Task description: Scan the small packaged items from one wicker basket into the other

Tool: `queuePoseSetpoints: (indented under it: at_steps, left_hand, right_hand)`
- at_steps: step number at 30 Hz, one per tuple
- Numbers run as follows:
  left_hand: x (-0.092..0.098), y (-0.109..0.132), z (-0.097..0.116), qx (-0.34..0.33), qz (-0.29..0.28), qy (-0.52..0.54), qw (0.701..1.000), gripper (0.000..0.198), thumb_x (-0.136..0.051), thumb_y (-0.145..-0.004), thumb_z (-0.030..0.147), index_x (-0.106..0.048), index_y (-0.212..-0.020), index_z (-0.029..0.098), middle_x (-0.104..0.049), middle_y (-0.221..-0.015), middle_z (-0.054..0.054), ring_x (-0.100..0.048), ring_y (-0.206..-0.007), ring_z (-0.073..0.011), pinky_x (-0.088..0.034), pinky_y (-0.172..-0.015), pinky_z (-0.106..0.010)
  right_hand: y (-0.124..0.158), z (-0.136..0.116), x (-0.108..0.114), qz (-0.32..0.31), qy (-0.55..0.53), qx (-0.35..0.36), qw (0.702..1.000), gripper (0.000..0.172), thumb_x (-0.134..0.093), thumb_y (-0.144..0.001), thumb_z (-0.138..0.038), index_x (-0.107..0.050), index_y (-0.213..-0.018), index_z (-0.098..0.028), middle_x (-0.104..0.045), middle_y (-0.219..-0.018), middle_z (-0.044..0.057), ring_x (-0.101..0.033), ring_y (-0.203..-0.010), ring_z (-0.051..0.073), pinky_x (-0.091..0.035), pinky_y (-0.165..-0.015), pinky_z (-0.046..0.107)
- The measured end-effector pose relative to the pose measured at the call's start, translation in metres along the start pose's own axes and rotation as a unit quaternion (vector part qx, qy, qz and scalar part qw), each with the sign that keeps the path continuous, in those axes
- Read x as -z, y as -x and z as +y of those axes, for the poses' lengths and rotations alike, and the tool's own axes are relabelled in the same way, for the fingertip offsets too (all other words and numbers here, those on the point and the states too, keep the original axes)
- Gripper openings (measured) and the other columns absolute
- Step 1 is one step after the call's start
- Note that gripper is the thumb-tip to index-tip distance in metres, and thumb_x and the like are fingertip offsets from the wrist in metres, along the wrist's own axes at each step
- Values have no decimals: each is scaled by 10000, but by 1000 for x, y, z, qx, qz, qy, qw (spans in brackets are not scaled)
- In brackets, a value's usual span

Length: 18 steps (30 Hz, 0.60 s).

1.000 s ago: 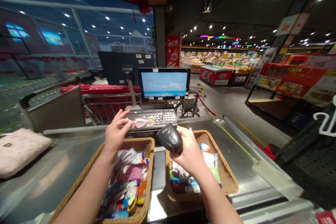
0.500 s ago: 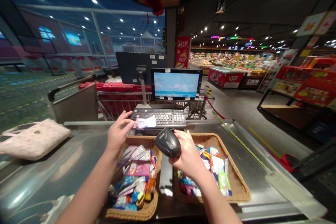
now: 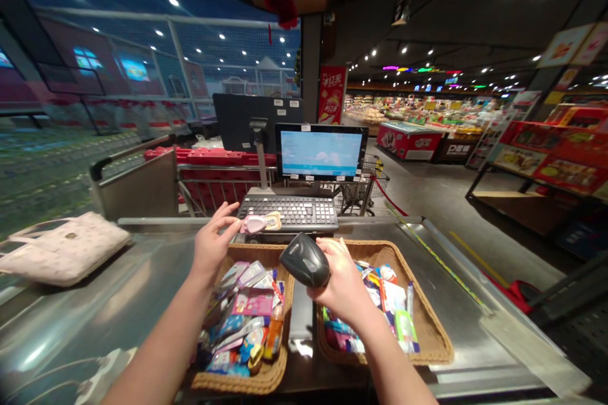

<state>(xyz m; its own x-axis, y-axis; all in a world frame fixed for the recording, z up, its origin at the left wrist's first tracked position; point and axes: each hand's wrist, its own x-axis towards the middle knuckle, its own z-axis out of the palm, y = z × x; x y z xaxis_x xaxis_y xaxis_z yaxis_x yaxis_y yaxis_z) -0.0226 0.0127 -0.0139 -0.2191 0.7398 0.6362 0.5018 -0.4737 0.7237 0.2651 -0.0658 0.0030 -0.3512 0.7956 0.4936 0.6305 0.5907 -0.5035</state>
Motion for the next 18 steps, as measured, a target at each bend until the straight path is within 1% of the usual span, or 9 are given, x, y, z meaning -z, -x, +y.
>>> queuePoseSetpoints:
  at_steps: [3,8,10,13,16,18]
  left_hand:
    - [2,3,-2,12,-3,0,1000,227,-612,-796,382,-657,-669,199,-666,-1245,-95,-459,-1340,-286,-319,-1143,-481]
    - [5,16,-15,31,-15,-13,999,225,-609,-786,376,-651,-652,200,-662,-1253,-92,-452,-1345,-288,-308,-1145,-489]
    - [7,23,-23,41,-20,-20,999,222,-606,-786,378,-659,-665,199,-657,-1260,-94,-445,-1350,-291,-307,-1143,-495]
    - [11,36,-35,59,-29,-32,997,225,-602,-789,384,-668,-675,202,-652,-1267,-96,-432,-1360,-296,-318,-1133,-500]
    - [16,49,-45,73,-32,-44,996,228,-597,-792,392,-679,-689,206,-653,-1266,-96,-428,-1362,-298,-320,-1131,-504]
    - [19,58,-49,84,-33,-50,995,231,-594,-790,397,-672,-681,208,-657,-1261,-96,-431,-1360,-298,-314,-1133,-508]
  right_hand:
    - [1,-2,0,8,-29,-17,999,538,-549,-590,-103,-600,-1118,-191,-654,-1120,95,-563,-1134,290,-409,-1027,466]
    - [4,1,-4,-22,-47,-48,998,457,-553,-631,-115,-604,-1078,-196,-661,-1069,71,-601,-1014,263,-467,-917,399]
    - [7,5,-8,-28,-53,-71,996,383,-566,-651,-141,-609,-1029,-187,-664,-1010,67,-611,-937,253,-489,-839,378]
    - [11,11,-14,-33,-81,-118,989,212,-567,-688,-187,-604,-897,-196,-662,-865,38,-609,-794,221,-499,-726,346]
    - [15,18,-19,-30,-111,-143,983,57,-561,-721,-230,-580,-774,-216,-645,-765,17,-593,-727,209,-500,-683,343]
    - [17,22,-20,-22,-126,-157,979,40,-561,-740,-267,-571,-740,-229,-640,-740,13,-594,-722,217,-507,-676,357]
